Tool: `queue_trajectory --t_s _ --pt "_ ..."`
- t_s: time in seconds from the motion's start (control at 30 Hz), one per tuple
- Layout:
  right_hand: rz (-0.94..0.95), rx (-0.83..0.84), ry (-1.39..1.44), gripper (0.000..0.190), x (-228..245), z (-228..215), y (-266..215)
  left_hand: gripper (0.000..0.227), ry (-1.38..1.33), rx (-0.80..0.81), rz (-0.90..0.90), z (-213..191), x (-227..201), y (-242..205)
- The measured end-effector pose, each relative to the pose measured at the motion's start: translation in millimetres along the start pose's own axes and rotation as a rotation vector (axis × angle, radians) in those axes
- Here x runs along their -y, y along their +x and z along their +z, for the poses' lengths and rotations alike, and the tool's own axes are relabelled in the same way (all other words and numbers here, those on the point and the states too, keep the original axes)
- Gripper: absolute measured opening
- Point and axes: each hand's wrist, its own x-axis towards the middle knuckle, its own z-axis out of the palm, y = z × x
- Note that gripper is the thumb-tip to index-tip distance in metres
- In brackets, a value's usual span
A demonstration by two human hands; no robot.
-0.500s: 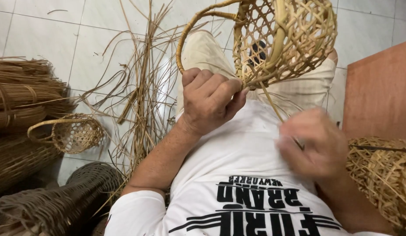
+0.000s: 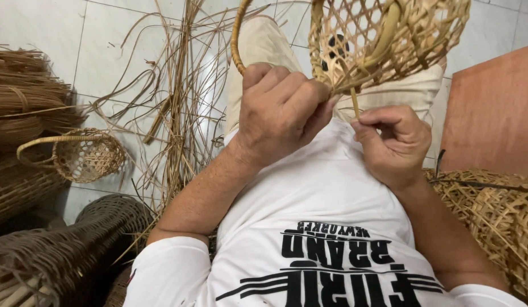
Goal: The person weaves a basket by hand, threading and securing plant fibers through the wicker frame.
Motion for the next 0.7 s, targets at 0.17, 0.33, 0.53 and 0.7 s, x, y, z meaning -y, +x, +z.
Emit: queue_trajectory --t_s 0.17,0.33,0.53,0.7 --pt "-0.030 -0.007 -0.050 0.017 7.6 12.8 23.2 0.020 -0.044 0.042 0.012 4.1 1.5 -6.3" --pt "0.092 0.047 -0.077 0.027 27.0 16.0 24.8 0.017 -0.055 0.074 -0.049 -5.2 9.4 -3.6" --pt "0.507 0.158 -0.321 0.035 33.7 -10.9 -24.1 0.021 0.053 0.185 -0.102 -19.9 15.3 -3.8" --pt "0.427 0.059 -0.172 0.008 18.6 -1.6 -14.1 0.026 -0.038 0.218 -0.074 11.1 7.1 -23.2"
